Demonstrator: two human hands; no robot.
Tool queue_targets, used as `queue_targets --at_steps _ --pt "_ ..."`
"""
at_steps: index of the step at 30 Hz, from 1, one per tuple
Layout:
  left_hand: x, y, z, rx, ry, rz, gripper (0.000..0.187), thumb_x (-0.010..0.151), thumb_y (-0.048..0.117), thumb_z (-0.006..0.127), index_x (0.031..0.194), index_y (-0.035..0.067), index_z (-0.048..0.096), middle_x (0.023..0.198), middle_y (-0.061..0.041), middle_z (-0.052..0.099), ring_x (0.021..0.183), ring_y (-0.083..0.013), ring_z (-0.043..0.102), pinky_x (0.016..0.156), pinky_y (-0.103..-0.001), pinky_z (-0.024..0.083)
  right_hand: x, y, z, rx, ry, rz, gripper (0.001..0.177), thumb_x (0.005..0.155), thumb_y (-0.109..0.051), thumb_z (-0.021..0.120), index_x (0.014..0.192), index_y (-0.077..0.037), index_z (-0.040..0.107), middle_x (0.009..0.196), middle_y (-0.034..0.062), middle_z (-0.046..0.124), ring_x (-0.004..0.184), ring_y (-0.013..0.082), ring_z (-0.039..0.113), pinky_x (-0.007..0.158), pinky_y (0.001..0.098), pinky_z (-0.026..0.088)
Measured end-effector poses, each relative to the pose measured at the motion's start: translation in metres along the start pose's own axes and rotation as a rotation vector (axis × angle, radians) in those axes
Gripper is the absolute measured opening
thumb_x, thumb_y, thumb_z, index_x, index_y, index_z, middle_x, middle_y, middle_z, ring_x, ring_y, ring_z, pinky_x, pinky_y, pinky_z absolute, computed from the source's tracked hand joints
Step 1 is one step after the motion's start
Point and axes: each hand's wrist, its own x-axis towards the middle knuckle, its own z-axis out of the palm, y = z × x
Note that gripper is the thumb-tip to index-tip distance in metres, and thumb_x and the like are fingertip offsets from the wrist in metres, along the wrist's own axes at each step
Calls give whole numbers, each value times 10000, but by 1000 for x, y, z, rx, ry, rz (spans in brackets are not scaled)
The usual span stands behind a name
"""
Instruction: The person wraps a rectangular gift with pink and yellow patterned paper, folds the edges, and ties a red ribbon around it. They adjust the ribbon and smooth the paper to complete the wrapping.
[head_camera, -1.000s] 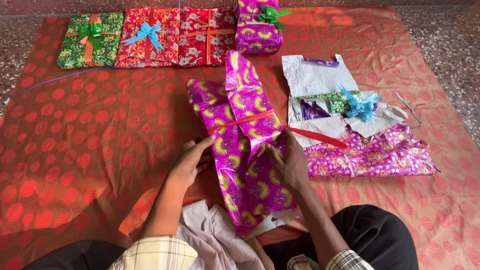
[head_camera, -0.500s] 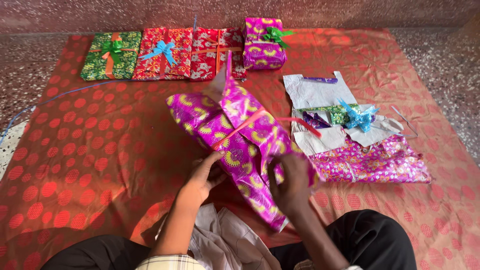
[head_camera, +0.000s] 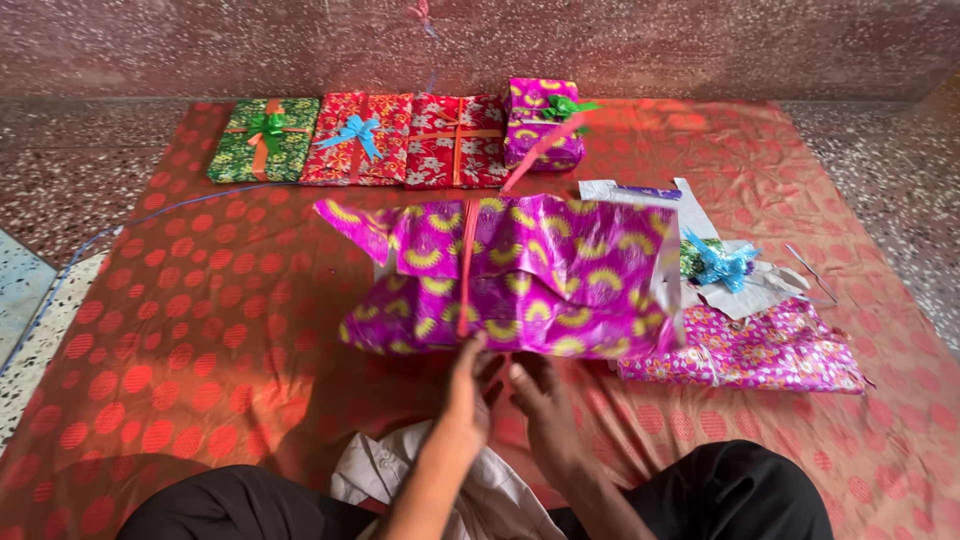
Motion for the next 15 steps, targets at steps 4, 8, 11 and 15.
queue_targets --at_steps 4,8,11,15 --pt "-31 -6 26 144 35 -71 783 708 623 703 1402 283 575 1434 44 590 1346 -157 479 1072 -455 280 7 -5 -8 182 133 -37 673 823 -395 709 1401 -127 491 1453 68 535 1334 192 486 1034 490 382" --pt "-48 -12 48 180 46 -102 816 695 620 707 1418 266 576 1460 14 567 1377 -188 451 1056 -494 303 20 -5 -17 289 230 -18 641 803 -325 761 1363 -135 513 1344 16 599 1261 196 525 1023 489 375" --pt "-54 -16 51 263 12 -159 754 735 637 696 1398 301 566 1440 68 554 1380 -152 459 1035 -458 360 25 -10 -27 296 227 -141 640 825 -280 809 1360 -65 531 1238 78 633 1181 246 560 1017 464 402" --pt "-65 -8 43 721 -185 -219 582 837 621 681 1227 200 773 1150 -4 699 1068 -172 636 791 -310 512 30 -40 -41 224 157 -328 624 827 -222 798 1359 -50 522 1241 111 649 1187 239 609 1079 443 457"
